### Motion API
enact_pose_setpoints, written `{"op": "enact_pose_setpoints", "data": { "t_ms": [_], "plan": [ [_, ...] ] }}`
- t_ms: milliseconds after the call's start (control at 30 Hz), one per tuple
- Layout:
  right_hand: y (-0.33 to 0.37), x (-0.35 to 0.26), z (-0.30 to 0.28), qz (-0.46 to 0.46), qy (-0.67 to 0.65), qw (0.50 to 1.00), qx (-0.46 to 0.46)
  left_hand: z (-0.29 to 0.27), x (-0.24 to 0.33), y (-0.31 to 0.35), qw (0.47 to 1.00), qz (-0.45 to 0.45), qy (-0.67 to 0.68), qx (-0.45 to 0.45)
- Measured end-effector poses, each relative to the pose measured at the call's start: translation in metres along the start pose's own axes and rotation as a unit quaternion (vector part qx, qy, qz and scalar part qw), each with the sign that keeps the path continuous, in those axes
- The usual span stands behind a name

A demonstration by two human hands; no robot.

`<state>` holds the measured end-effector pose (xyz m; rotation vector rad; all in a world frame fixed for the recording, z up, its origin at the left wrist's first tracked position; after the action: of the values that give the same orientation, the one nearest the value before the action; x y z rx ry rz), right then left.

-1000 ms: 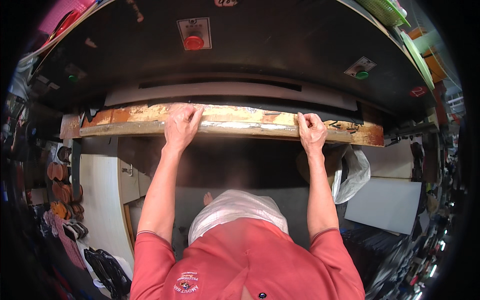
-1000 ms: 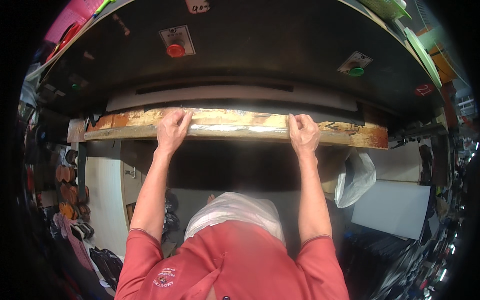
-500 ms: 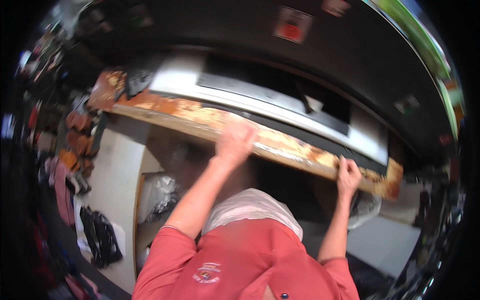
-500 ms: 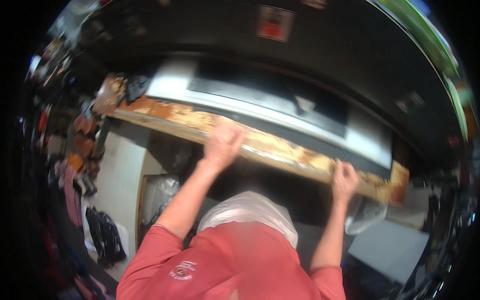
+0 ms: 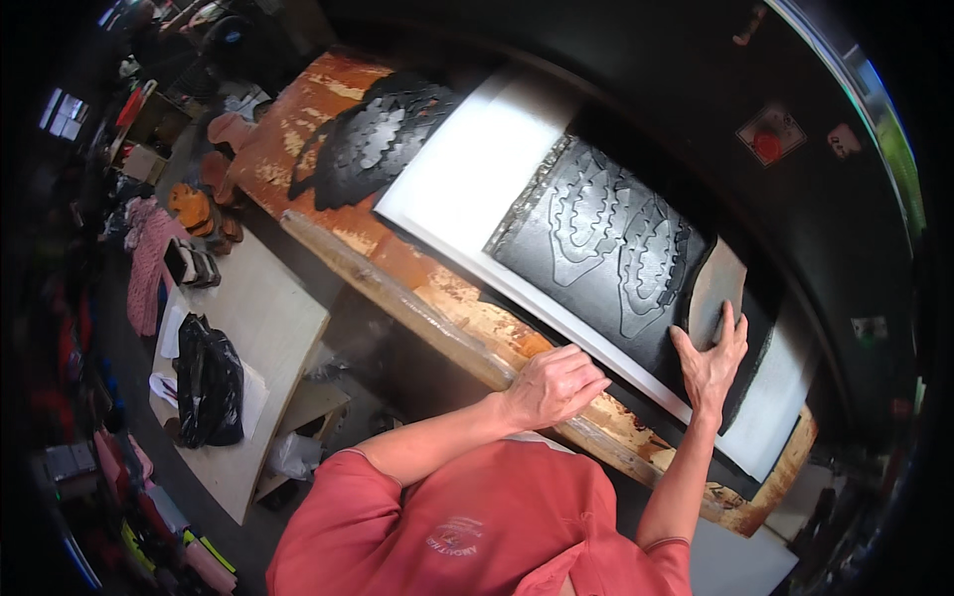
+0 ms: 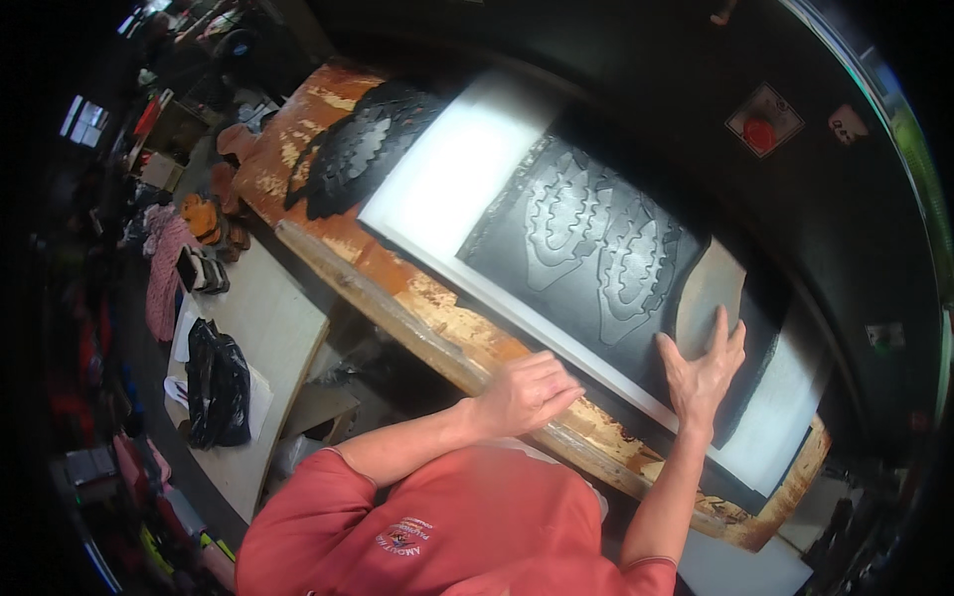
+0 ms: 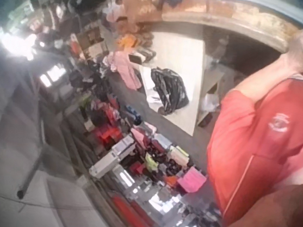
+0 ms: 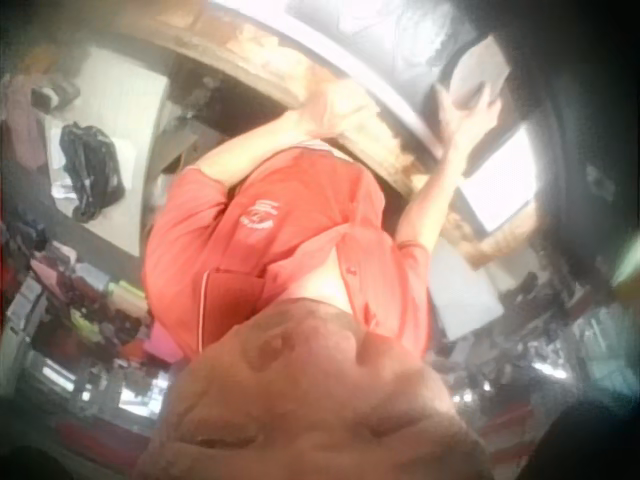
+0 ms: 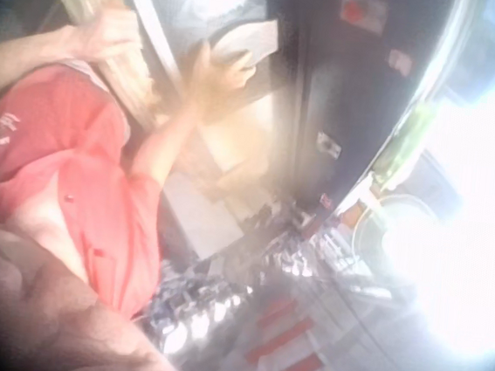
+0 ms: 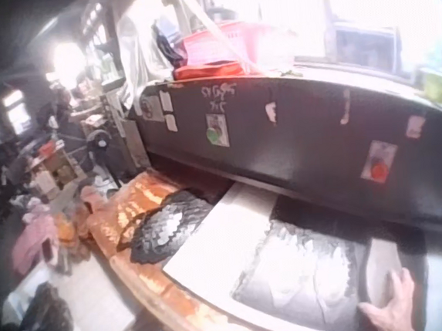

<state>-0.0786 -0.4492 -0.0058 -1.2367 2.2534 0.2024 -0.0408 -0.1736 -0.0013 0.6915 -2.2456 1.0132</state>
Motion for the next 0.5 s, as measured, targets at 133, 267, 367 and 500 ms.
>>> {"op": "enact_pose_setpoints", "data": {
  "t_ms": [133, 267, 367, 500],
  "plan": [
    [-0.021, -0.019, -0.004, -0.022, 0.023, 0.999, 0.003, 0.038, -0.010, -0.071, 0.997, 0.047, 0.050, 0.048],
    [-0.028, -0.020, -0.012, -0.004, -0.018, 1.000, -0.011, 0.076, -0.034, -0.128, 0.997, 0.020, -0.053, -0.047],
    [-0.036, -0.011, -0.030, 0.037, -0.171, 0.984, -0.034, 0.082, -0.039, -0.131, 0.987, 0.051, -0.124, -0.090],
    [-0.045, 0.001, -0.049, 0.080, -0.432, 0.896, -0.068, 0.080, -0.037, -0.128, 0.985, 0.038, -0.130, -0.106]
  ]
}}
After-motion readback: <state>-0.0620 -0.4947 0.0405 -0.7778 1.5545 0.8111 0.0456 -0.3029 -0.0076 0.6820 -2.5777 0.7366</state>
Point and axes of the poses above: each hand's wrist, its own y-axis away from the middle knuckle, its own z-axis out of the palm, x = y × z, the point moved 1 cm from there along -y, towards the middle knuckle, and after that the axes turned 3 degrees about -y, right-handed, at the moved point
